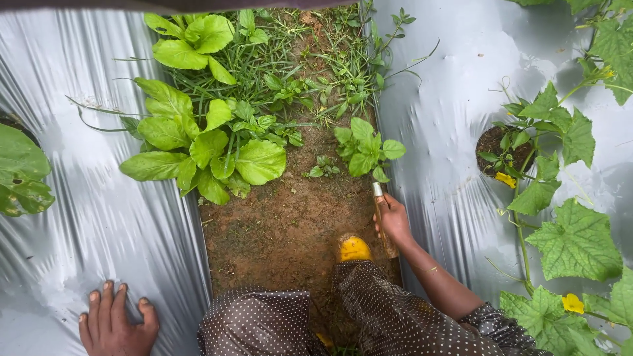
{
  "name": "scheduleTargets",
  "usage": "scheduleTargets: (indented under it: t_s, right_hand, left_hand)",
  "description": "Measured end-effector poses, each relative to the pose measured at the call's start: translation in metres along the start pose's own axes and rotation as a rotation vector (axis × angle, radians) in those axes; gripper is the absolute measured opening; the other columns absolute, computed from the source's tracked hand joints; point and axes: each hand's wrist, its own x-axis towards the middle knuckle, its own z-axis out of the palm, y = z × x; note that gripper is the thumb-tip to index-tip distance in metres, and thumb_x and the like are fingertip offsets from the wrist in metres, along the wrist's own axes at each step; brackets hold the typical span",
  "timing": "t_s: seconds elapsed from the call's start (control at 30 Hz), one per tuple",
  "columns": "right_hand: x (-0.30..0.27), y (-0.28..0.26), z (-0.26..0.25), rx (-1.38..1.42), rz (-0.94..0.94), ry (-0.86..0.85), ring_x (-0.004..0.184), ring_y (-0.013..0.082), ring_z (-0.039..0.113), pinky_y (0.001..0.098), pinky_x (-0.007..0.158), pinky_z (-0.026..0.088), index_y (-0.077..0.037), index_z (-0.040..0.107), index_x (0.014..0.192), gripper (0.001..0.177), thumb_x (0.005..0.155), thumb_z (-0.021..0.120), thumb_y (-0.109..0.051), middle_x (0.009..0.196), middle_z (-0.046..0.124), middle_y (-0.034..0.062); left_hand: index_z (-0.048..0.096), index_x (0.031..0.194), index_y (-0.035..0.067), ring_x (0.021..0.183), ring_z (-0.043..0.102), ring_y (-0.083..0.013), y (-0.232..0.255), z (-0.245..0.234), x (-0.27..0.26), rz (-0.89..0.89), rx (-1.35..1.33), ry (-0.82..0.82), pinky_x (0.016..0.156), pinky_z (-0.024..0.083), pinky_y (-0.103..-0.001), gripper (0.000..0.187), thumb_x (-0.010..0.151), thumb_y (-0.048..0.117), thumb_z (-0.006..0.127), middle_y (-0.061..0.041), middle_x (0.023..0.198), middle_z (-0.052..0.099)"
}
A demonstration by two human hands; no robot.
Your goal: The person uses a hand hoe to remove weeds from a narrow soil path between two rows of plants covered with plastic mulch. The person repeatedly strikes the ground to loosen the soil and uproot unwanted vegetation, clearing the area between the crops.
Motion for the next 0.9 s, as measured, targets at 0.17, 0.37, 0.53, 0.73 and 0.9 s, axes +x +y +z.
scheduleTargets:
  t_s: [0.17, 0.37, 0.53, 0.73, 0.9]
  right_hand:
    - [-0.019, 0.016, -0.001, -0.010, -0.020, -0.043, 0.039, 0.0199, 0.052, 0.0336, 0.030, 0.044, -0.014, 0.046, 0.150, 0.047, 0.105, 0.044, -0.025, 0.061, 0.060, 0.0119]
    - [-0.009, -0.011, -0.008, -0.087, -0.023, -0.028, 0.041, 0.0190, 0.050, 0.0337, 0.033, 0.043, -0.016, 0.046, 0.152, 0.047, 0.106, 0.044, -0.026, 0.064, 0.058, 0.0111]
    - [-0.022, -0.009, -0.007, -0.090, -0.015, -0.054, 0.042, 0.0190, 0.050, 0.0338, 0.034, 0.044, -0.015, 0.049, 0.147, 0.043, 0.106, 0.041, -0.029, 0.063, 0.056, 0.0113]
    - [-0.033, -0.020, -0.009, -0.117, -0.100, -0.034, 0.047, 0.0212, 0.060, 0.0362, 0.037, 0.056, 0.007, 0.050, 0.142, 0.044, 0.107, 0.039, -0.019, 0.067, 0.062, 0.0201]
    - [-0.043, -0.035, -0.007, -0.094, -0.069, -0.024, 0.047, 0.0217, 0.060, 0.0363, 0.037, 0.056, 0.008, 0.048, 0.143, 0.045, 0.107, 0.040, -0.019, 0.065, 0.062, 0.0205]
  left_hand:
    - [0.085, 0.121, 0.010, 0.139, 0.073, -0.0234, 0.001, -0.006, 0.001, 0.020, 0.006, -0.012, 0.122, 0.050, -0.038, 0.036, 0.089, 0.024, 0.075, -0.007, 0.139, 0.084]
    - [0.085, 0.114, 0.002, 0.132, 0.078, -0.0314, 0.005, -0.002, 0.010, -0.039, -0.151, 0.058, 0.123, 0.047, -0.043, 0.015, 0.101, 0.007, 0.080, -0.014, 0.130, 0.086]
    - [0.072, 0.128, 0.001, 0.116, 0.070, -0.0327, 0.108, -0.044, 0.140, -0.108, -0.624, -0.128, 0.111, 0.051, -0.057, 0.030, 0.101, 0.010, 0.069, -0.020, 0.126, 0.075]
    - [0.059, 0.140, 0.002, 0.136, 0.051, -0.0423, 0.285, -0.099, 0.266, 0.246, -1.004, -0.675, 0.117, 0.036, -0.057, 0.056, 0.090, 0.022, 0.073, -0.028, 0.144, 0.055]
    - [0.045, 0.153, 0.002, 0.150, 0.032, -0.0468, 0.364, -0.069, 0.263, 0.468, -1.002, -0.826, 0.123, 0.026, -0.060, 0.071, 0.092, 0.023, 0.075, -0.032, 0.162, 0.032]
